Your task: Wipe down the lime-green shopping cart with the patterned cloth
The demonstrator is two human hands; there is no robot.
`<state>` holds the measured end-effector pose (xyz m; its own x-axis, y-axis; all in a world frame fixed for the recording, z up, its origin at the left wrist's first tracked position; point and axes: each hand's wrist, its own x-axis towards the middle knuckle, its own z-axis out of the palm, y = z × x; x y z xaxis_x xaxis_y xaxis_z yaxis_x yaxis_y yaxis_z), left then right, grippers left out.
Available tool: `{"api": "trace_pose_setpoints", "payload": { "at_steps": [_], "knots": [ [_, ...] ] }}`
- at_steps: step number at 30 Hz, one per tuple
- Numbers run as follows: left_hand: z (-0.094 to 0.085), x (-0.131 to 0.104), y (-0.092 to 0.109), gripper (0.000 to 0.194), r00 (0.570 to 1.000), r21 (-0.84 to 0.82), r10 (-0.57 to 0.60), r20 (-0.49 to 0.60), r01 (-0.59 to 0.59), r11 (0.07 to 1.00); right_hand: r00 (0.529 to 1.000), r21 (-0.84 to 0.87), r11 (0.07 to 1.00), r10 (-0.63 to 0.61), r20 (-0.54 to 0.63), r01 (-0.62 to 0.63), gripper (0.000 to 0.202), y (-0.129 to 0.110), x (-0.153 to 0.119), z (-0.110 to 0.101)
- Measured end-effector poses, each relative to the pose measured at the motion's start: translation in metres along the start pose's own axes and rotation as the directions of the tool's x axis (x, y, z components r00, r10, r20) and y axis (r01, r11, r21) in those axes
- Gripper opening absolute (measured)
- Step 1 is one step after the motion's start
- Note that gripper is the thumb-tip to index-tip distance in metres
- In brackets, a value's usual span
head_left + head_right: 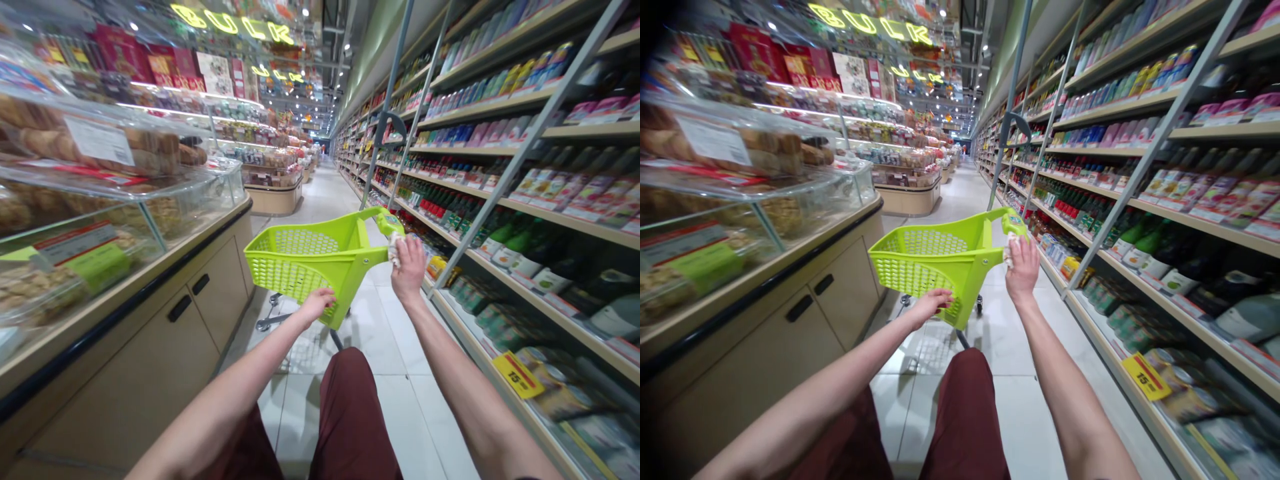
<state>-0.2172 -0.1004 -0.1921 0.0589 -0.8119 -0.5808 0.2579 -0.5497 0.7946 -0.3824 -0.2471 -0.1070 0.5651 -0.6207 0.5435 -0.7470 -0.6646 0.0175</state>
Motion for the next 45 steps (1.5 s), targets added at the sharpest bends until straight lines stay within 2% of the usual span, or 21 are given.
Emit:
{"api": "trace_pose_setpoints", "payload": {
  "at_steps": [2, 6, 8, 9, 11, 12, 13, 16, 17, 19, 20, 23, 27, 29, 30, 31, 34, 35, 37, 40, 45],
  "knots": [
    [-0.003, 0.010, -0.009, 0.023, 0.994, 0.212, 0.055, -0.093, -0.034, 0.977, 0.999, -0.088, 0.996, -0.036, -0.002, 0.035, 0.044, 0.011, 0.002, 0.004],
    [-0.001, 0.015, -0.020, 0.032, 0.989, 0.338, 0.107, -0.098, -0.068, 0.939, 0.961, -0.037, 0.981, -0.180, 0.211, 0.192, 0.038, -0.002, -0.037, 0.030],
    [0.003, 0.011, -0.022, 0.038, 0.985, 0.459, 0.165, -0.056, -0.121, 0.880, 0.900, 0.015, 0.968, -0.237, 0.365, 0.249, 0.036, -0.015, -0.066, 0.042],
    [0.004, 0.008, -0.022, 0.040, 0.979, 0.544, 0.203, -0.024, -0.158, 0.824, 0.849, 0.051, 0.957, -0.276, 0.451, 0.284, 0.036, -0.021, -0.078, 0.046],
    [0.006, 0.004, -0.022, 0.044, 0.959, 0.711, 0.280, 0.047, -0.229, 0.665, 0.742, 0.126, 0.932, -0.348, 0.573, 0.340, 0.037, -0.026, -0.092, 0.046],
    [0.006, 0.003, -0.023, 0.046, 0.948, 0.771, 0.310, 0.075, -0.252, 0.584, 0.723, 0.147, 0.925, -0.366, 0.586, 0.350, 0.038, -0.026, -0.093, 0.043],
    [0.006, 0.003, -0.023, 0.049, 0.939, 0.810, 0.331, 0.088, -0.261, 0.525, 0.743, 0.143, 0.929, -0.360, 0.564, 0.342, 0.040, -0.025, -0.088, 0.038],
    [0.004, 0.006, -0.024, 0.056, 0.926, 0.871, 0.371, 0.077, -0.244, 0.427, 0.924, 0.030, 0.976, -0.216, 0.316, 0.218, 0.047, -0.014, -0.052, 0.021],
    [0.004, 0.008, -0.025, 0.058, 0.924, 0.880, 0.377, 0.069, -0.234, 0.412, 0.963, -0.008, 0.986, -0.159, 0.219, 0.165, 0.048, -0.010, -0.037, 0.017],
    [0.004, 0.011, -0.024, 0.060, 0.919, 0.894, 0.390, 0.060, -0.224, 0.389, 0.991, -0.052, 0.994, -0.088, 0.104, 0.094, 0.050, -0.006, -0.016, 0.015],
    [0.005, 0.012, -0.024, 0.061, 0.915, 0.899, 0.398, 0.065, -0.227, 0.375, 0.992, -0.055, 0.994, -0.083, 0.100, 0.089, 0.050, -0.006, -0.013, 0.018],
    [0.008, 0.012, -0.025, 0.063, 0.904, 0.908, 0.416, 0.101, -0.255, 0.332, 0.953, -0.011, 0.985, -0.162, 0.256, 0.170, 0.044, -0.017, -0.036, 0.035],
    [0.006, 0.010, -0.032, 0.062, 0.902, 0.912, 0.413, 0.127, -0.269, 0.309, 0.766, 0.101, 0.952, -0.294, 0.571, 0.291, 0.039, -0.039, -0.099, 0.054],
    [0.000, 0.010, -0.036, 0.062, 0.908, 0.916, 0.404, 0.113, -0.253, 0.311, 0.704, 0.143, 0.940, -0.327, 0.630, 0.309, 0.040, -0.044, -0.113, 0.054],
    [-0.003, 0.011, -0.038, 0.061, 0.910, 0.919, 0.401, 0.101, -0.239, 0.312, 0.715, 0.147, 0.940, -0.331, 0.616, 0.309, 0.041, -0.044, -0.111, 0.051],
    [-0.006, 0.012, -0.040, 0.061, 0.913, 0.922, 0.398, 0.088, -0.226, 0.314, 0.756, 0.135, 0.945, -0.321, 0.571, 0.299, 0.042, -0.042, -0.103, 0.047],
    [-0.013, 0.015, -0.040, 0.062, 0.919, 0.926, 0.390, 0.058, -0.196, 0.322, 0.930, 0.029, 0.981, -0.192, 0.313, 0.193, 0.044, -0.031, -0.060, 0.034],
    [-0.013, 0.016, -0.040, 0.063, 0.920, 0.925, 0.388, 0.054, -0.192, 0.327, 0.962, -0.008, 0.989, -0.141, 0.232, 0.147, 0.045, -0.027, -0.045, 0.032],
    [-0.013, 0.017, -0.037, 0.063, 0.918, 0.922, 0.393, 0.054, -0.197, 0.333, 0.985, -0.043, 0.994, -0.092, 0.147, 0.099, 0.045, -0.021, -0.027, 0.032],
    [-0.009, 0.016, -0.033, 0.063, 0.911, 0.916, 0.406, 0.072, -0.221, 0.335, 0.952, 0.000, 0.984, -0.171, 0.254, 0.177, 0.042, -0.023, -0.039, 0.041],
    [-0.006, 0.011, -0.030, 0.062, 0.913, 0.911, 0.397, 0.093, -0.238, 0.335, 0.738, 0.134, 0.946, -0.315, 0.596, 0.296, 0.040, -0.045, -0.100, 0.052]
  ]
}}
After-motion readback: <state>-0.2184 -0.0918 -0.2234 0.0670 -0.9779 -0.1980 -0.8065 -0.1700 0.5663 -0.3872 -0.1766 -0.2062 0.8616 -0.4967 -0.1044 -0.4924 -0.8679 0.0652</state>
